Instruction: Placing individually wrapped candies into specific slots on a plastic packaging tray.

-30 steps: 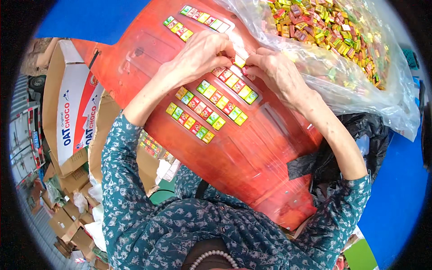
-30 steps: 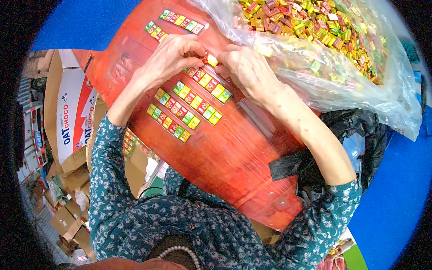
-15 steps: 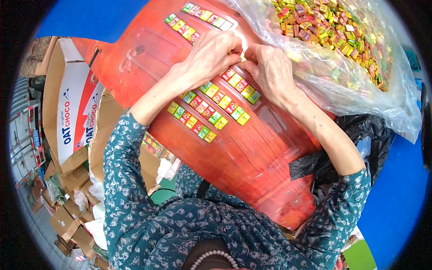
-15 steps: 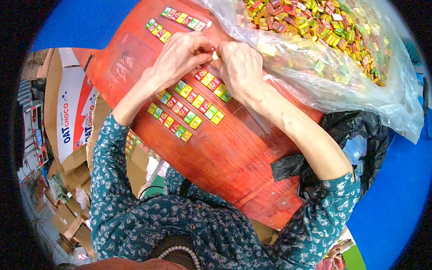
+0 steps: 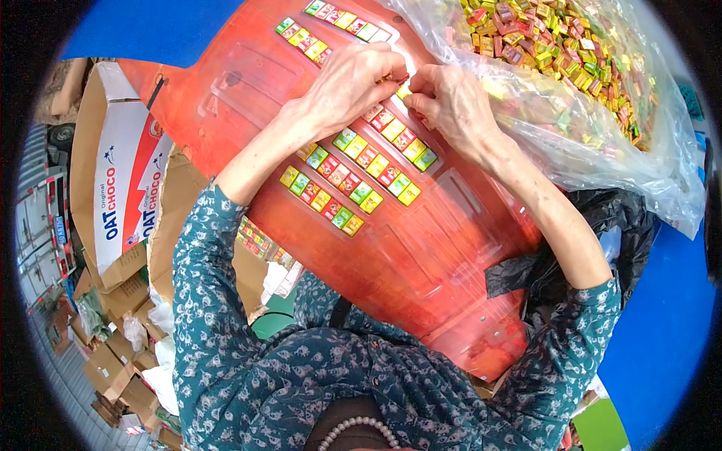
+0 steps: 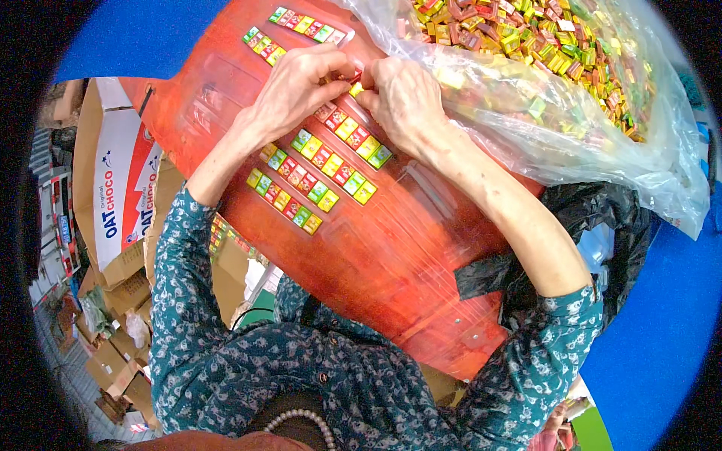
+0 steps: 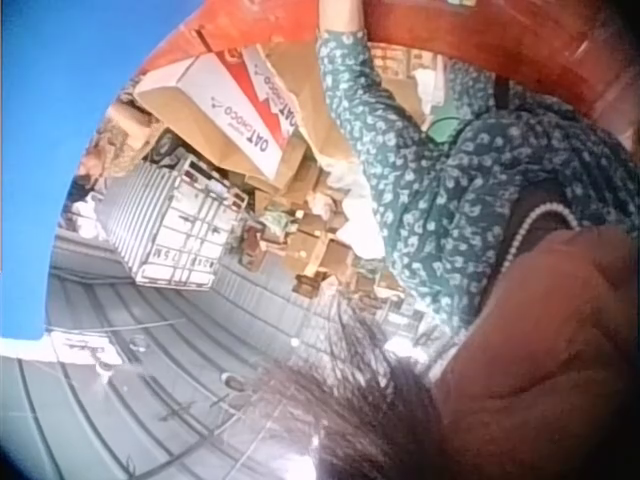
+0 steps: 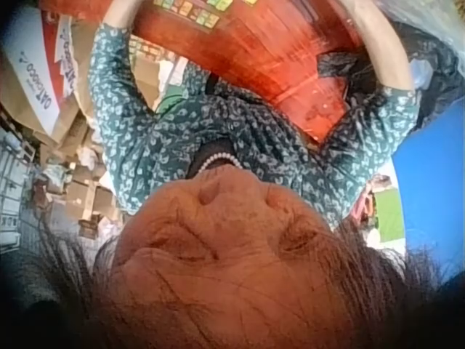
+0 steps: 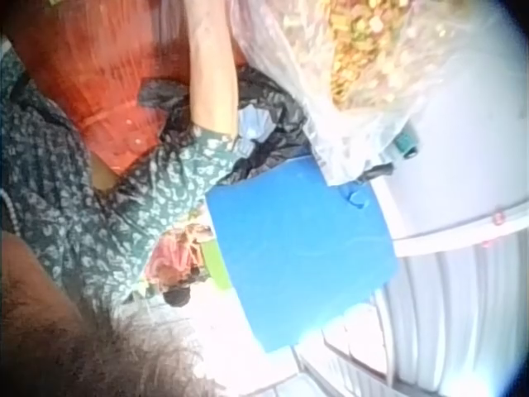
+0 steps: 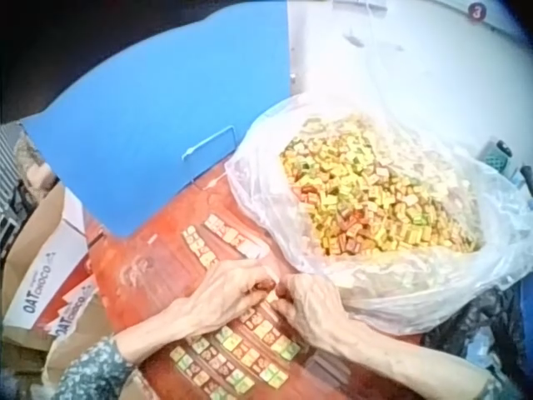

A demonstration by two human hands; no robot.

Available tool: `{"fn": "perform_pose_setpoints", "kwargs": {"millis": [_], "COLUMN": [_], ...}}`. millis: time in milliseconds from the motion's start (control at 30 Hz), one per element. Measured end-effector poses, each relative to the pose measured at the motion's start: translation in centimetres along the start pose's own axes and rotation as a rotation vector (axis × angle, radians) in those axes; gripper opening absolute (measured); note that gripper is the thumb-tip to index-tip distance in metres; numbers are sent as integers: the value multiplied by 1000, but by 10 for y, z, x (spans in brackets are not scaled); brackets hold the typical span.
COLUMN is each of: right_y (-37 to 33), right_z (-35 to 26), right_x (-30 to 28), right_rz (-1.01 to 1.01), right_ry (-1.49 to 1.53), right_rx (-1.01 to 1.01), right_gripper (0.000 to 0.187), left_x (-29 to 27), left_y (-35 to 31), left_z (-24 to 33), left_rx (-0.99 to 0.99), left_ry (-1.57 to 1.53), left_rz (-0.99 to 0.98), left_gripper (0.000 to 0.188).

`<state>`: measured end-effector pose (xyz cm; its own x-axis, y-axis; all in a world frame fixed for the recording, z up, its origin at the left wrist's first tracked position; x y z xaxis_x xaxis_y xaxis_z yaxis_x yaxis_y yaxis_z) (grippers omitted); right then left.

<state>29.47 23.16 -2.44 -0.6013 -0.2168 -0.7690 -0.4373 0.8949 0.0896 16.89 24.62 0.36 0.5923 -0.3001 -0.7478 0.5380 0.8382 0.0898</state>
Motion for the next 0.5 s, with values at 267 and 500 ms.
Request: {"fn": "perform_pose_setpoints", "kwargs": {"millis": [267,500], "right_y": [1,-4], "right_z": [-1,-6], "right_x": [-1,-1], "right_rz": [-4,93], "right_ry": [123,123], "right_rx": [55,-18], "right_gripper": [15,10], "left_x": [-1,-4], "left_y": [-2,-3], "left_z": [-4,-6], "left_rx": [-25,-31], "left_ry": [66,71], "left_rz": [18,21], "left_gripper": [13,12]}}
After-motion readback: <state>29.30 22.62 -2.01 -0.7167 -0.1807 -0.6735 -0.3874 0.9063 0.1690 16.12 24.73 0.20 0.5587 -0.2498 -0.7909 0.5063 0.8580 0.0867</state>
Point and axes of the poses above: each hand's wrist, its own y-axis towards the middle knuckle, its own x-axis out of the palm, z = x × y, the point moved 6 cm from there along y, towards the middle knuckle, and after that the axes turned 11 degrees about -x, right-handed, at the moved point
